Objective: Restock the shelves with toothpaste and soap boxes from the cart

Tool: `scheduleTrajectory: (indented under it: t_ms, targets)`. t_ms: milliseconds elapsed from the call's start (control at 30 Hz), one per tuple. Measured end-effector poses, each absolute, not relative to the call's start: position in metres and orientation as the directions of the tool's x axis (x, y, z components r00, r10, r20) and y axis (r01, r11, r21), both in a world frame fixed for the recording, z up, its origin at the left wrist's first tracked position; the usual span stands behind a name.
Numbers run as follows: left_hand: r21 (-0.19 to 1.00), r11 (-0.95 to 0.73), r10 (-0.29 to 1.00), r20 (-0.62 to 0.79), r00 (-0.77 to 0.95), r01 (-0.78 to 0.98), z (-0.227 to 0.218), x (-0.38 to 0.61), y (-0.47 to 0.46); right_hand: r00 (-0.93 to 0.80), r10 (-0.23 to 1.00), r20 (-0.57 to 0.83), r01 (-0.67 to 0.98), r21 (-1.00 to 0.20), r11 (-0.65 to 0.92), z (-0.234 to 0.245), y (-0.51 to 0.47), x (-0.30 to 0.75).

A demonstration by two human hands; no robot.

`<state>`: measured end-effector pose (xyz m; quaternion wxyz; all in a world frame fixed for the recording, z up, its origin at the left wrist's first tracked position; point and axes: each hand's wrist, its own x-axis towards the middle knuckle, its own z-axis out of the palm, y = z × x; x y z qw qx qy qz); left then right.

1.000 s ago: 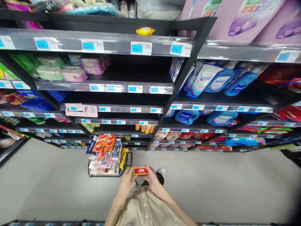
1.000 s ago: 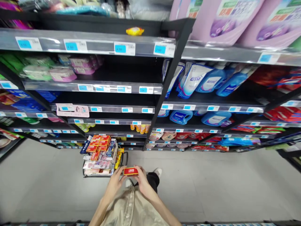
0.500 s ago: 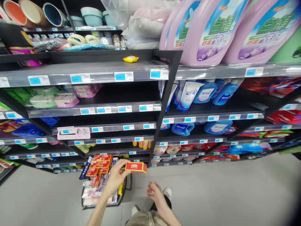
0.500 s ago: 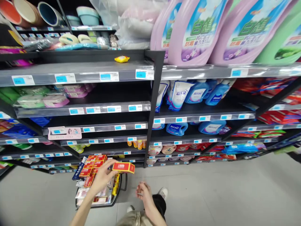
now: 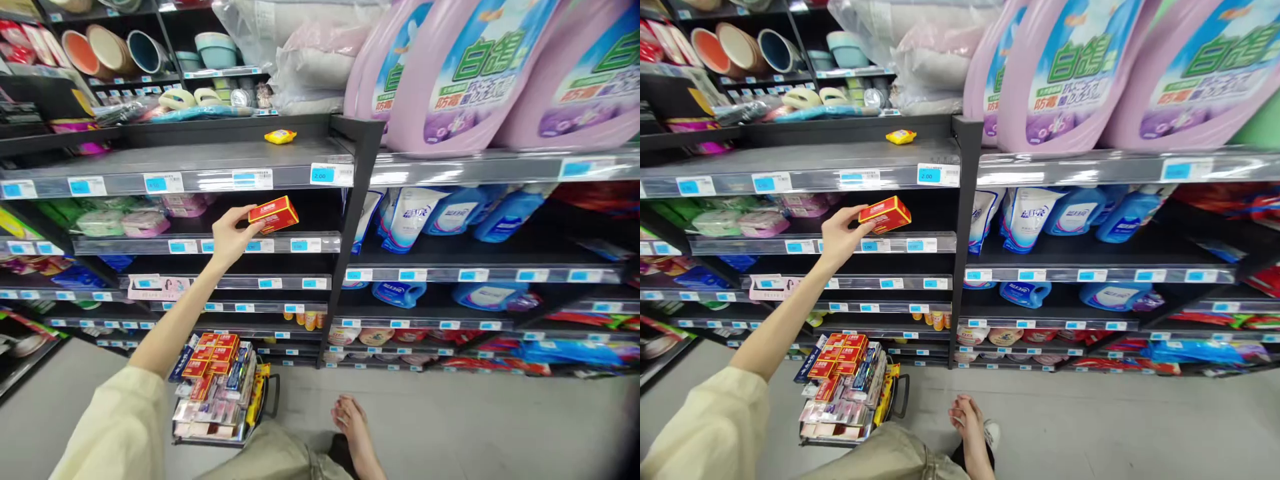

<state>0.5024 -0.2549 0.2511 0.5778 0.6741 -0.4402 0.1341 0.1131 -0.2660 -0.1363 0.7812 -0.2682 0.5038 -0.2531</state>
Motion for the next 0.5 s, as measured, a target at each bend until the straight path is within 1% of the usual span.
scheduleTrajectory:
  t_ms: [133, 200, 267, 333, 433, 500]
  targets:
    - [0.645, -0.005, -0.573, 0.624, 0.531, -0.764, 0.261, 0.518, -0.296, 0.309, -0.657, -0.688, 0.147, -0.647, 0.748, -0.149, -0.287, 0.098]
    - [0.638, -0.067, -0.676, 0.536, 0.505, -0.767, 0.266, 0.525, -0.311, 0.288, -0.66, -0.694, 0.155, -0.646, 0.747, -0.154, -0.294, 0.092]
    - [0.606, -0.135, -0.762, 0.442, 0.473, -0.784, 0.273, 0.53, -0.32, 0.28, -0.672, -0.685, 0.157, -0.658, 0.736, -0.157, -0.298, 0.087]
    - [0.527, -0.164, -0.817, 0.4, 0.414, -0.834, 0.282, 0.533, -0.327, 0.278, -0.687, -0.672, 0.151, -0.675, 0.722, -0.158, -0.301, 0.082]
    - [0.367, -0.171, -0.867, 0.384, 0.316, -0.914, 0.294, 0.534, -0.335, 0.281, -0.699, -0.658, 0.136, -0.694, 0.707, -0.158, -0.302, 0.076]
    - [0.281, -0.195, -0.891, 0.35, 0.29, -0.94, 0.299, 0.534, -0.342, 0.259, -0.698, -0.667, 0.133, -0.691, 0.71, -0.161, -0.301, 0.071]
